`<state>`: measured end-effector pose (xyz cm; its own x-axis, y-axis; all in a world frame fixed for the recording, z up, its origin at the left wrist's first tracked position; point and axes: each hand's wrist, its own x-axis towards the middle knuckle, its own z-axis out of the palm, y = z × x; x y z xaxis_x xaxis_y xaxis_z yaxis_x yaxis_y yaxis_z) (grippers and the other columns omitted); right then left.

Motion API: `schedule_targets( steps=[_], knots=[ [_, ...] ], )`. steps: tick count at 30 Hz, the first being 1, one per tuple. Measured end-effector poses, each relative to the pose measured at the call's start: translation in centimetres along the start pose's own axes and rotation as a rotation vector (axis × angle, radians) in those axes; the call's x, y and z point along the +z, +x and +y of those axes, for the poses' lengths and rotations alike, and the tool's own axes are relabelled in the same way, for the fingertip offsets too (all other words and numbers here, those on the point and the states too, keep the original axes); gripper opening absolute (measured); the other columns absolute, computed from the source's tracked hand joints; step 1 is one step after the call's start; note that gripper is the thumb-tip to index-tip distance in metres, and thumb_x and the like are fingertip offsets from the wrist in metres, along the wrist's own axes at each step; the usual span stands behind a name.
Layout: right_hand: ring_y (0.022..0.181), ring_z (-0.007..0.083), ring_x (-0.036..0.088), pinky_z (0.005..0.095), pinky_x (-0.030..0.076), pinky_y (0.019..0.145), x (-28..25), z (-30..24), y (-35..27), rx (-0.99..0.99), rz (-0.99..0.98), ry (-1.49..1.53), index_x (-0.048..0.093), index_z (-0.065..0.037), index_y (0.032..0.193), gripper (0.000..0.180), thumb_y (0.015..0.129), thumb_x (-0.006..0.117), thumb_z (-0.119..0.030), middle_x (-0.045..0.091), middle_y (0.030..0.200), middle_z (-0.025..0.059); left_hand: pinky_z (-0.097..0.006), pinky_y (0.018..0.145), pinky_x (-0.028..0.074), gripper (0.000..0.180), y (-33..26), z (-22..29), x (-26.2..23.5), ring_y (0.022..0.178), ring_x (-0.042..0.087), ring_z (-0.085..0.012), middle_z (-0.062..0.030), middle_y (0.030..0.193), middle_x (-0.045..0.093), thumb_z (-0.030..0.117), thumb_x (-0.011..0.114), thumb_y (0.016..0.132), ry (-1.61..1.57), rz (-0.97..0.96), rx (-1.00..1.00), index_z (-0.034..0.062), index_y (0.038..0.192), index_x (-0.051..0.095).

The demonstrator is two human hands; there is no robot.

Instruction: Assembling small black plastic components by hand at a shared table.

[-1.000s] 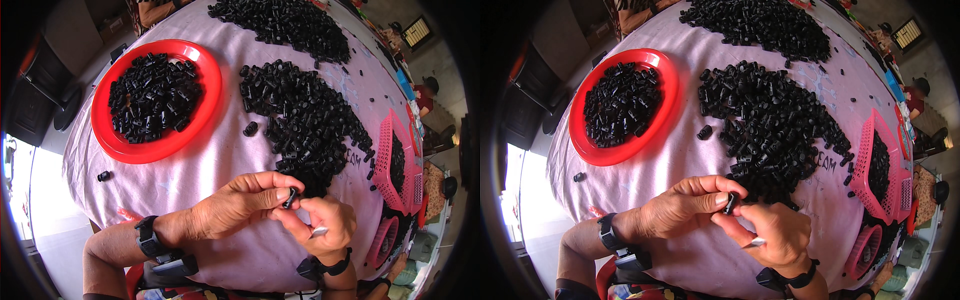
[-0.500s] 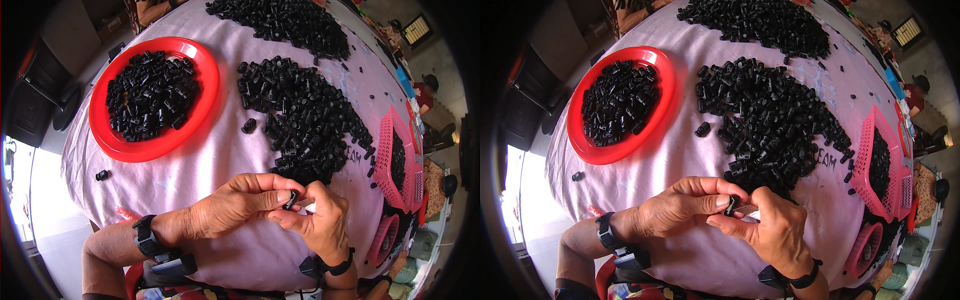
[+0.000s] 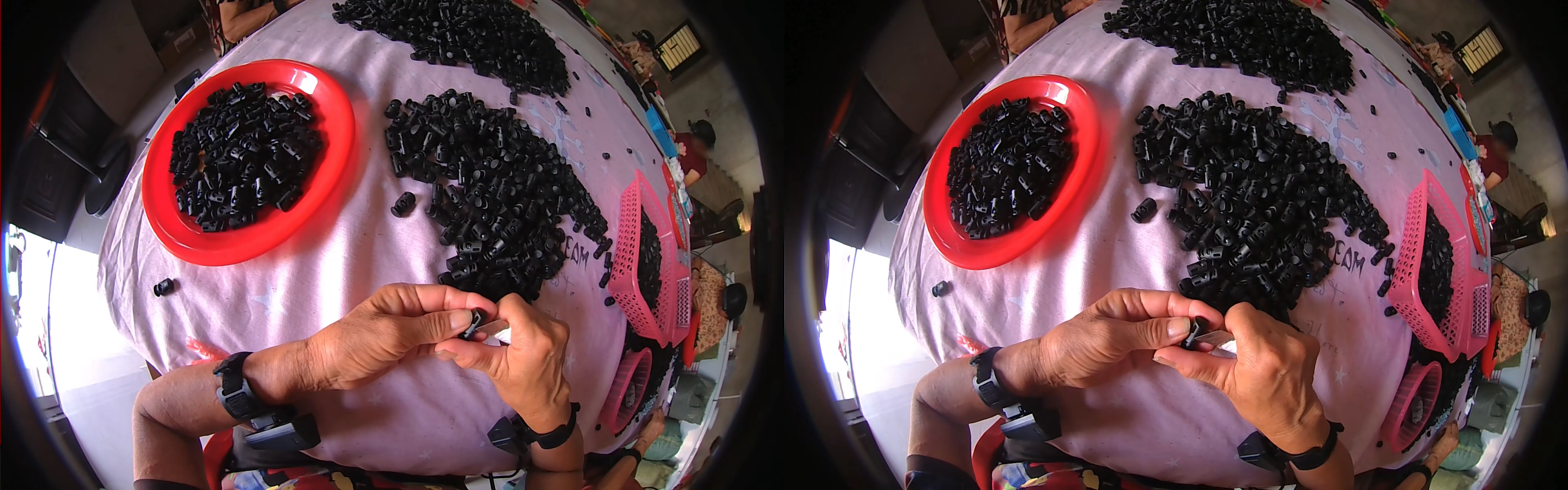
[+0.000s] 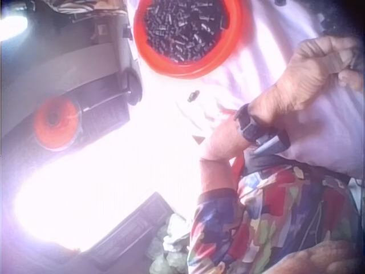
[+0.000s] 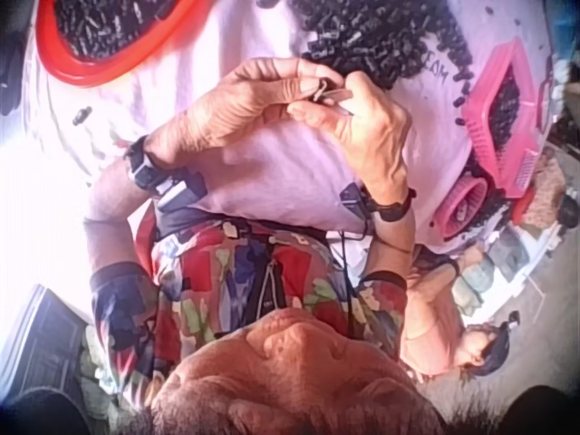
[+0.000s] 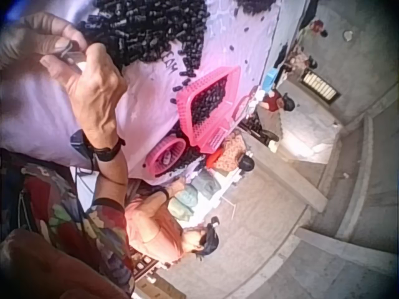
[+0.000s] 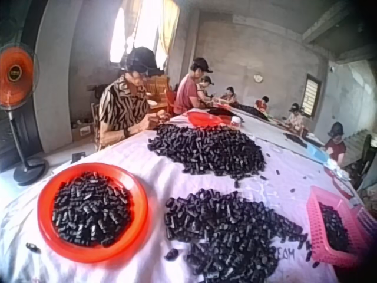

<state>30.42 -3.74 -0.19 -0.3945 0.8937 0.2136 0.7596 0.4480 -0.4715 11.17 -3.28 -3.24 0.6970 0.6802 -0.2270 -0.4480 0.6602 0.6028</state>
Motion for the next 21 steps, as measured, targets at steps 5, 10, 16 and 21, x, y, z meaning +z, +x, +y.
schedule_targets(
  steps=[5, 10, 16, 21],
  knots=[
    [0.053, 0.0215, 0.065, 0.0306, 0.050, 0.047, -0.11, -0.12, 0.05, -0.020, 0.008, -0.047, 0.051, -0.006, 0.068, 0.058, 0.066, 0.075, -0.059, 0.061, 0.059, 0.0051, -0.025, 0.094, 0.044, 0.031, -0.06, 0.31, 0.12, 0.106, 0.057, -0.0120, -0.0068, 0.114, 0.062, 0.015, 0.051, 0.098, -0.002, 0.019, -0.030, -0.0005, 0.125, 0.056],
    [0.052, 0.0217, 0.064, 0.0310, 0.050, 0.047, -0.09, -0.16, 0.04, -0.019, -0.005, -0.074, 0.051, -0.006, 0.068, 0.058, 0.066, 0.075, -0.059, 0.061, 0.059, 0.0052, -0.025, 0.093, 0.044, 0.031, -0.06, 0.35, 0.05, 0.102, 0.057, -0.0109, -0.0062, 0.112, 0.063, 0.014, 0.051, 0.098, 0.016, 0.016, -0.027, -0.0006, 0.124, 0.057],
    [0.052, 0.0213, 0.064, 0.0308, 0.050, 0.047, -0.04, -0.08, -0.04, -0.025, 0.009, -0.071, 0.051, -0.006, 0.068, 0.058, 0.067, 0.074, -0.059, 0.061, 0.058, 0.0049, -0.024, 0.092, 0.044, 0.030, 0.02, 0.19, -0.04, 0.101, 0.057, -0.0100, -0.0058, 0.111, 0.063, 0.013, 0.052, 0.097, 0.029, 0.015, -0.012, -0.0003, 0.124, 0.057],
    [0.052, 0.0214, 0.064, 0.0308, 0.050, 0.047, -0.10, -0.15, -0.01, -0.037, 0.012, -0.069, 0.051, -0.006, 0.068, 0.058, 0.067, 0.074, -0.059, 0.060, 0.058, 0.0050, -0.023, 0.091, 0.044, 0.030, -0.04, 0.34, 0.11, 0.100, 0.057, -0.0092, -0.0046, 0.109, 0.063, 0.013, 0.051, 0.097, 0.024, 0.022, -0.017, -0.0003, 0.123, 0.058]
  ],
)
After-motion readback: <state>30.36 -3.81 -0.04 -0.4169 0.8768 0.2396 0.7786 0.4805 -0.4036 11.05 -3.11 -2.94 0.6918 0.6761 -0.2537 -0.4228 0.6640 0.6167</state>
